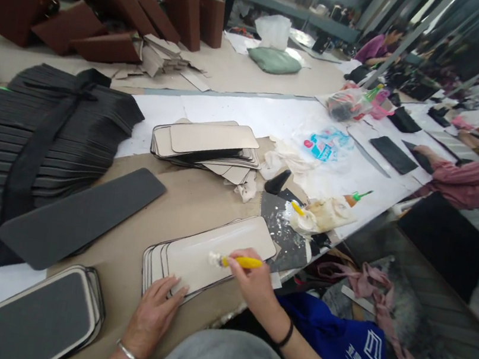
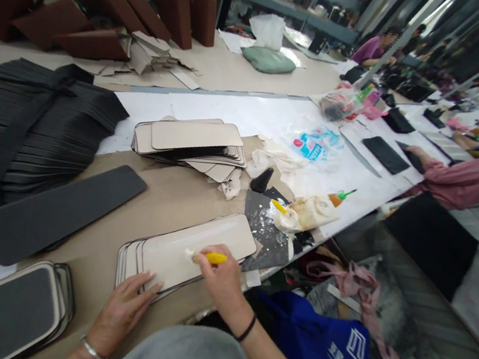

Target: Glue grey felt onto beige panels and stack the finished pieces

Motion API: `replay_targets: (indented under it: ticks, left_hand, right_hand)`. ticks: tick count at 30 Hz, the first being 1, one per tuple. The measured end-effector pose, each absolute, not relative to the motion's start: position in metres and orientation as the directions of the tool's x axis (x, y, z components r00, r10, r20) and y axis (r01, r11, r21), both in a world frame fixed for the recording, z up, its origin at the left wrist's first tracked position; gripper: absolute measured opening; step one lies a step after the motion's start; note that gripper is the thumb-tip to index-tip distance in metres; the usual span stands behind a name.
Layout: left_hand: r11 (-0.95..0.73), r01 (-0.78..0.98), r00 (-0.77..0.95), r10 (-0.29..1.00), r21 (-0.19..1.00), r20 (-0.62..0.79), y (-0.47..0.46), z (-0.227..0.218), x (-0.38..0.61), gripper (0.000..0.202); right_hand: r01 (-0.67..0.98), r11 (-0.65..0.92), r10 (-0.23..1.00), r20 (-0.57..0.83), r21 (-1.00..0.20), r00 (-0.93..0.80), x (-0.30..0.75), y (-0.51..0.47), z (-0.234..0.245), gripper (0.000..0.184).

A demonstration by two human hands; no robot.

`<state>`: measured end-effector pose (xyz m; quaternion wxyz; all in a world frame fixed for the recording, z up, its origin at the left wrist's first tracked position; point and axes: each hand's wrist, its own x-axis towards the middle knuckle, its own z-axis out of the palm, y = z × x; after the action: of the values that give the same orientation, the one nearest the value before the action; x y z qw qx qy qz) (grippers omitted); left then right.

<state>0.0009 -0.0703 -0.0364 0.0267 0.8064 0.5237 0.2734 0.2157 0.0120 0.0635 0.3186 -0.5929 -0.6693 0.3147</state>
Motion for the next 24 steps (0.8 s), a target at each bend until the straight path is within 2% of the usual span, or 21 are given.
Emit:
replay_targets:
  ticks: [2,4,7,9,12,17,20,24]
  left_hand:
    - [-0.470,0.829,0.316,0.841,0.304,0.439,-0.069,-0.038,0.000,0.026]
    - [-0.487,0.830,0.331,0.822,0.272,0.463,-0.069,-0.040,-0.001,0.026]
    - [-0.500,0.837,0.356,0.806,0.223,0.473,-0.068,-0.042,-0.003,0.027]
    - [-0.505,0.839,0.365,0.798,0.202,0.479,-0.067,-0.042,-0.003,0.027]
    - [-0.511,0.837,0.367,0.790,0.197,0.491,-0.066,-0.040,-0.002,0.027]
    - [-0.492,0.835,0.345,0.818,0.248,0.460,-0.066,-0.036,0.002,0.026]
    - [-0.465,0.832,0.321,0.848,0.303,0.422,-0.069,-0.033,0.004,0.027]
    - [-0.438,0.820,0.277,0.867,0.369,0.413,-0.072,-0.031,0.003,0.021]
  right_hand:
    - [0.656,0.052,0.988,0.134,-0.753,0.075,0.260,0.032,0.075,0.019]
    - [0.754,0.014,0.950,0.244,-0.657,0.196,0.311,0.052,0.087,0.025]
    - [0.866,-0.033,0.910,0.343,-0.499,0.233,0.371,0.077,0.096,0.032]
    - [0.903,-0.021,0.923,0.339,-0.429,0.183,0.394,0.090,0.091,0.034]
    - [0.926,0.031,0.962,0.264,-0.375,0.075,0.408,0.105,0.075,0.036]
    - [0.919,0.092,0.983,0.180,-0.383,-0.024,0.418,0.116,0.062,0.037]
    - [0.908,0.191,0.974,0.184,-0.374,-0.129,0.421,0.115,0.063,0.034]
    - [0.898,0.327,0.938,0.220,-0.296,-0.269,0.419,0.109,0.064,0.034]
